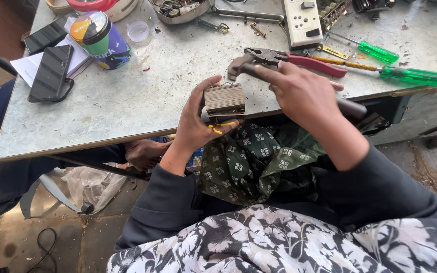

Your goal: The person disassembles an electrical transformer by hand using pliers, a screwdriver, and a hammer to remove the metal casing and components.

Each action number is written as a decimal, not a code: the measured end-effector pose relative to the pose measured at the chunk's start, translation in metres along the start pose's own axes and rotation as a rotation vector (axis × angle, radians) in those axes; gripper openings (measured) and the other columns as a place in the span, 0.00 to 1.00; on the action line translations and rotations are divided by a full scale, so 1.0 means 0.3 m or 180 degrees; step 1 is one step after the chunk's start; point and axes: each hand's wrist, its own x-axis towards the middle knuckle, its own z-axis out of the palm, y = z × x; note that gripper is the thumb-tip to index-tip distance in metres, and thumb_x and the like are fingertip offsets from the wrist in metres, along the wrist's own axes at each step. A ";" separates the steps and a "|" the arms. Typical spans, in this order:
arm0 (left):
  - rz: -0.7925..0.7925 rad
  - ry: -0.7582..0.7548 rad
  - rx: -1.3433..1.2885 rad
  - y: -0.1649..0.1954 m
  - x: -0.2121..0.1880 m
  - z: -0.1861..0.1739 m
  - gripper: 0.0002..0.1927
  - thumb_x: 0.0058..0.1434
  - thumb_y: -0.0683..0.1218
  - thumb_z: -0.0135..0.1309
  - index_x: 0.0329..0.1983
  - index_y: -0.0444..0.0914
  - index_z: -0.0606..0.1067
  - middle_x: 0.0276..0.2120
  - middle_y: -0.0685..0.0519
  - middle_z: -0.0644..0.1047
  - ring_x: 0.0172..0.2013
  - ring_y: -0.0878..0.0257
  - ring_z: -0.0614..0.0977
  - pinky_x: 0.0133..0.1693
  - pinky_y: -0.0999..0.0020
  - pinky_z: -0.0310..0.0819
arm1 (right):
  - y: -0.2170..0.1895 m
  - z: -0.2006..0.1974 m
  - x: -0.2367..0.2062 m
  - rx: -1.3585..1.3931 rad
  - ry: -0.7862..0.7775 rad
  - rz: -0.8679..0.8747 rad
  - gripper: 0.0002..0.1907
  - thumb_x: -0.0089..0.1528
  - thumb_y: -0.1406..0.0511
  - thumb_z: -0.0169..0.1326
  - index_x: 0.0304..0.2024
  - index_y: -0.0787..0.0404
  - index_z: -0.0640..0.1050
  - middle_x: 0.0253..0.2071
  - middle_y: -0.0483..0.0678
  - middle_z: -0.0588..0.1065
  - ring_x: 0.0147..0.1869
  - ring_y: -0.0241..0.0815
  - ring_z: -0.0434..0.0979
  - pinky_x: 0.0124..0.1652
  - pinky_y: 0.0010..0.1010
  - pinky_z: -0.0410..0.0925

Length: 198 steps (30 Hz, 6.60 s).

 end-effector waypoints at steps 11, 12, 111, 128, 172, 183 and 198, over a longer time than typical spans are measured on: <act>0.0134 0.0280 0.0739 0.024 0.014 0.022 0.48 0.55 0.55 0.75 0.72 0.39 0.61 0.61 0.48 0.74 0.61 0.56 0.79 0.64 0.61 0.76 | -0.048 0.076 -0.095 0.1633 0.1451 -0.0821 0.13 0.63 0.73 0.62 0.49 0.57 0.82 0.46 0.50 0.76 0.51 0.51 0.78 0.49 0.39 0.71; 0.0148 0.0303 0.0718 0.022 0.013 0.026 0.49 0.55 0.55 0.75 0.73 0.39 0.60 0.61 0.48 0.74 0.61 0.56 0.79 0.64 0.61 0.76 | -0.062 0.084 -0.118 0.1774 0.1357 -0.0797 0.13 0.62 0.73 0.63 0.48 0.58 0.81 0.45 0.50 0.77 0.50 0.51 0.78 0.48 0.38 0.71; 0.0147 -0.0117 -0.0662 -0.061 0.021 -0.003 0.54 0.61 0.50 0.72 0.82 0.46 0.49 0.75 0.44 0.64 0.74 0.54 0.69 0.76 0.57 0.68 | 0.432 -0.165 -0.338 -0.0685 0.0220 0.0466 0.21 0.68 0.61 0.61 0.64 0.51 0.78 0.45 0.52 0.79 0.41 0.53 0.80 0.40 0.42 0.71; 0.0081 0.0100 -0.0182 -0.053 0.013 0.024 0.47 0.63 0.50 0.72 0.76 0.43 0.54 0.73 0.49 0.66 0.73 0.56 0.70 0.75 0.61 0.66 | 0.231 0.036 -0.215 0.0782 0.1348 -0.0757 0.13 0.63 0.75 0.64 0.50 0.60 0.84 0.49 0.49 0.79 0.48 0.47 0.77 0.49 0.33 0.69; 0.0034 0.0355 0.0337 -0.087 0.007 0.027 0.48 0.64 0.63 0.68 0.74 0.45 0.50 0.69 0.51 0.68 0.64 0.51 0.78 0.66 0.59 0.76 | -0.157 0.144 -0.068 0.0551 0.1592 -0.1154 0.09 0.66 0.67 0.69 0.43 0.62 0.80 0.41 0.49 0.75 0.47 0.50 0.71 0.50 0.38 0.63; 0.0136 0.0396 0.0446 -0.082 0.002 0.038 0.49 0.65 0.64 0.64 0.76 0.41 0.50 0.70 0.48 0.66 0.67 0.49 0.76 0.66 0.60 0.75 | -0.153 0.169 -0.122 0.0771 0.1641 -0.0745 0.13 0.64 0.71 0.70 0.49 0.61 0.82 0.43 0.48 0.76 0.48 0.47 0.72 0.52 0.34 0.63; 0.0103 0.0323 0.0341 -0.056 0.012 0.021 0.51 0.62 0.59 0.70 0.76 0.42 0.51 0.72 0.46 0.65 0.69 0.47 0.74 0.68 0.57 0.73 | -0.176 0.173 -0.131 0.1268 0.1430 -0.0519 0.12 0.59 0.74 0.69 0.44 0.63 0.82 0.39 0.48 0.76 0.46 0.45 0.72 0.50 0.33 0.64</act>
